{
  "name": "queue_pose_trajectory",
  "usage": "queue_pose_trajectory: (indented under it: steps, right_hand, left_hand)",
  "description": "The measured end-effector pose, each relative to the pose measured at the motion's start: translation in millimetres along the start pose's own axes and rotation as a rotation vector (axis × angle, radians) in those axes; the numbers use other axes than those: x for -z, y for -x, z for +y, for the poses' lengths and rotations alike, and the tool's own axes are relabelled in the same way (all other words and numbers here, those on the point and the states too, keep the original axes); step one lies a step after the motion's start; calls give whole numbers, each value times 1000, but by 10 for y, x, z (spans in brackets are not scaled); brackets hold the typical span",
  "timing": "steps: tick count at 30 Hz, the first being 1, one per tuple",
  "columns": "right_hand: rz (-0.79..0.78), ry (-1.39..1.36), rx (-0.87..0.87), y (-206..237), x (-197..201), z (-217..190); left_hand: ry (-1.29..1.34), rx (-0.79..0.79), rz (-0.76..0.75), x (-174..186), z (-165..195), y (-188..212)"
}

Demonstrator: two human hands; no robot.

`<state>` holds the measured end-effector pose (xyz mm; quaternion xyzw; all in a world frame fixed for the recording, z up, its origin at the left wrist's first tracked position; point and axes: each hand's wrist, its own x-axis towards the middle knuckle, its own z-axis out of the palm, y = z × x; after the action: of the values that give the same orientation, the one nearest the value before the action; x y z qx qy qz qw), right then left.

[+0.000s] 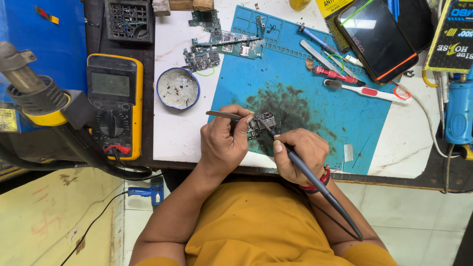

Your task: The person solders components on a disassembled phone motherboard at a repair bench, holding the board with tweezers while applying a soldering iron, then uses a hot air gun on the board and continues soldering small parts with the iron and tweezers.

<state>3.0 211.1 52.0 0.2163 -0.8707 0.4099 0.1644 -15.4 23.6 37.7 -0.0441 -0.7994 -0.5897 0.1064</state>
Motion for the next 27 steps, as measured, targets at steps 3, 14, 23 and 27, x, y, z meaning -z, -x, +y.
queue_pose_trajectory:
  steps: [3,14,23,27]
  right_hand:
    - [-2,8,-5,4,6,-13]
    - [5,29,2,13,15,-28]
    - [8,18,3,9,24,-35]
    - [11,25,17,3,27,-33]
  left_hand:
    - [-1,-5,7,-4,11,14]
    - [7,-1,-2,-12,20,19]
    - [-3,-3,10,-15,26,29]
    - [44,31,29,-22,22,41]
